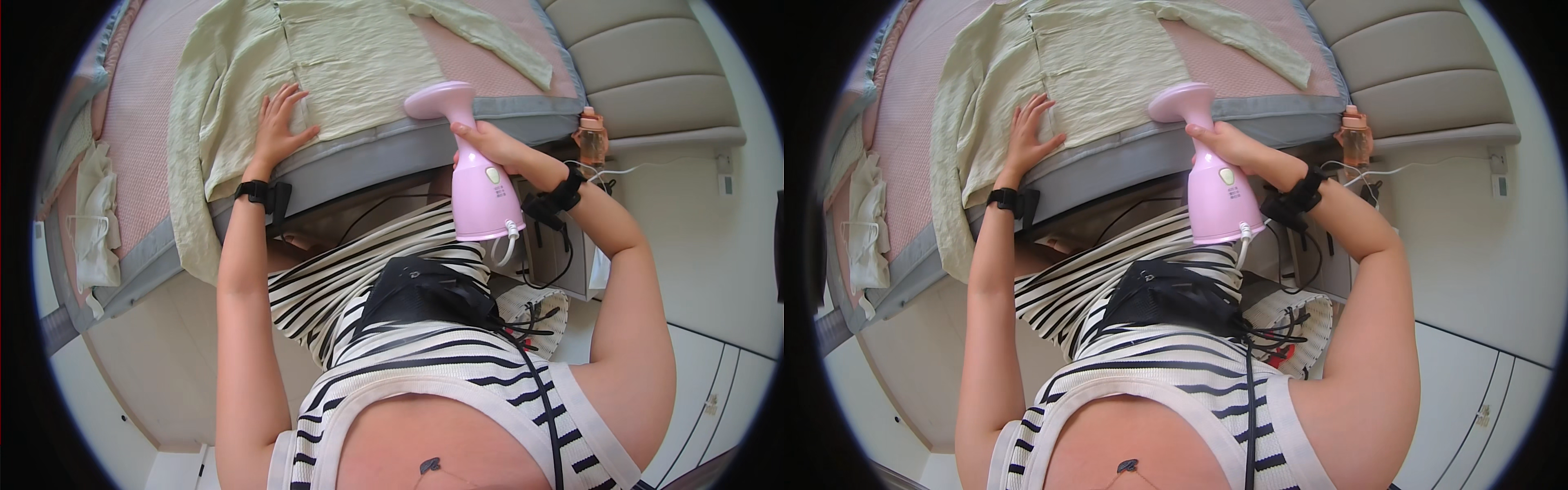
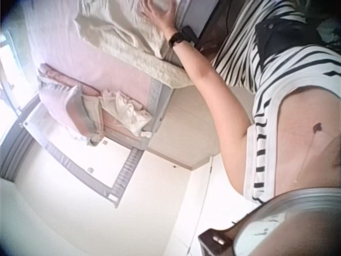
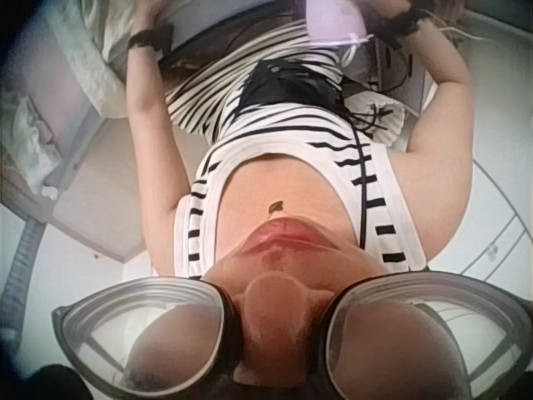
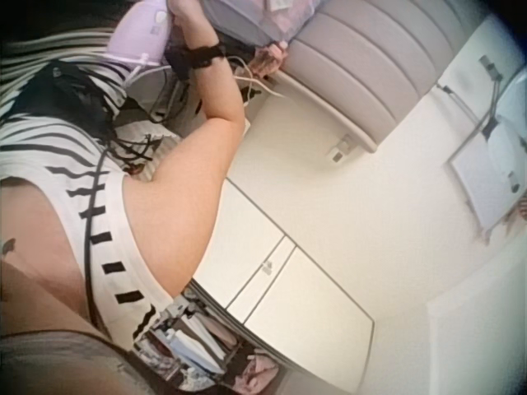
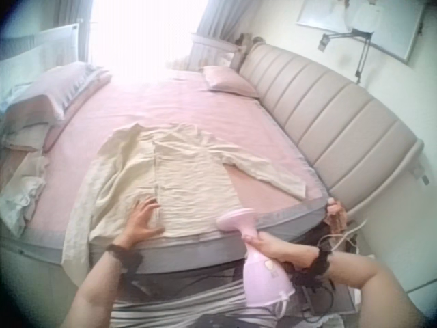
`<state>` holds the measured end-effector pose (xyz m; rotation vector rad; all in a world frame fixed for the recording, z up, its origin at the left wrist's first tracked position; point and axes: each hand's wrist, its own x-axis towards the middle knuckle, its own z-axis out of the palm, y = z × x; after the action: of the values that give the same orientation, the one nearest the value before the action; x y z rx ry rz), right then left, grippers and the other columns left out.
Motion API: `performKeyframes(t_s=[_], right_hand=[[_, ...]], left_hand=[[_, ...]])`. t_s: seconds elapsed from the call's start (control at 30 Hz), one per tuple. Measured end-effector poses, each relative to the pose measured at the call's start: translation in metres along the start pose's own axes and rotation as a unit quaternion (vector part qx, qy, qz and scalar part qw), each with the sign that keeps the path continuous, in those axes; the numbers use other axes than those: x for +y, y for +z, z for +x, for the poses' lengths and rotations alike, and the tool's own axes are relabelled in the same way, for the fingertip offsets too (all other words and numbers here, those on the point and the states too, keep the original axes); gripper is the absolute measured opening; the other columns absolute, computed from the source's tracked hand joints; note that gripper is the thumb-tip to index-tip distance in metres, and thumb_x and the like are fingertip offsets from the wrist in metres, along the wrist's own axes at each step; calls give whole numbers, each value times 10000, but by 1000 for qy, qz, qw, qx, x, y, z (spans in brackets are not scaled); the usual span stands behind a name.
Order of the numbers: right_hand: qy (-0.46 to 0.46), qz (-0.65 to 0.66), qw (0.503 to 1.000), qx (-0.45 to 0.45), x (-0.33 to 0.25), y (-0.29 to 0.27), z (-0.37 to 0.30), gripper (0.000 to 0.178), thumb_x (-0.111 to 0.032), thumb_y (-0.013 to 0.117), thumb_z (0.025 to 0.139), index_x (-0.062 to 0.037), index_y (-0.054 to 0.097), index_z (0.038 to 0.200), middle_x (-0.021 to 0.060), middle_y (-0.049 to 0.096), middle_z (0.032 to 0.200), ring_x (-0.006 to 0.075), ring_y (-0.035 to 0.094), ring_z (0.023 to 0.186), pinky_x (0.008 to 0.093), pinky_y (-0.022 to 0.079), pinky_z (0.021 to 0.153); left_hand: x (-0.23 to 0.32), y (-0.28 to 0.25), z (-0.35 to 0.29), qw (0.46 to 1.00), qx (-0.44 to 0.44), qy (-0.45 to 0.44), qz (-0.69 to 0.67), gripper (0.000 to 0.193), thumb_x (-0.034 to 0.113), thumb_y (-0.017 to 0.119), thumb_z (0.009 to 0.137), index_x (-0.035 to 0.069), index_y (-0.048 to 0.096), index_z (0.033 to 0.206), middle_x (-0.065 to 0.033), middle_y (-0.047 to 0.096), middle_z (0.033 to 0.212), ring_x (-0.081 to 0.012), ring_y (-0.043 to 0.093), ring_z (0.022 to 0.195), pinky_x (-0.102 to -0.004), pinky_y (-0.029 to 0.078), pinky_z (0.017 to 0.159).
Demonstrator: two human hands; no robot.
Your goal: Using a handheld garment steamer to remove wrinkles from a shirt laid on a bed.
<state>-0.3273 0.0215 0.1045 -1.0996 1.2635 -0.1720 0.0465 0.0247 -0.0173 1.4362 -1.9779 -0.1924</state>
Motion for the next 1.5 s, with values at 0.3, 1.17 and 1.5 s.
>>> performKeyframes(t_s=[0.3, 1.17, 1.5], right_hand=[[-3, -28, 998, 48, -16, 0, -14, 407, -405, 515, 884, -21, 456, 1004, 90, 595, 724, 144, 592, 589, 275, 493, 524], [-9, -187, 982, -35, -19, 34, 15, 443, -415, 526, 876, -26, 414, 1057, 81, 568, 766, 132, 586, 630, 265, 484, 525], [5, -93, 995, -19, -16, 7, 4, 392, -386, 504, 893, -39, 413, 1051, 92, 590, 771, 147, 599, 620, 268, 496, 529]], left_hand=[[-7, 1, -4, 1000, -6, -13, -19, 631, 515, 609, 713, 198, 469, 1241, -60, 400, 1346, -237, 266, 1315, -473, 115, 1076], [1, -3, 0, 998, -63, 0, 17, 786, 497, 677, 628, 215, 399, 1307, -60, 317, 1404, -236, 186, 1348, -474, 66, 1085], [2, -4, 1, 997, -70, 8, 24, 775, 456, 678, 645, 182, 393, 1312, -57, 315, 1410, -225, 171, 1355, -464, 54, 1086]])
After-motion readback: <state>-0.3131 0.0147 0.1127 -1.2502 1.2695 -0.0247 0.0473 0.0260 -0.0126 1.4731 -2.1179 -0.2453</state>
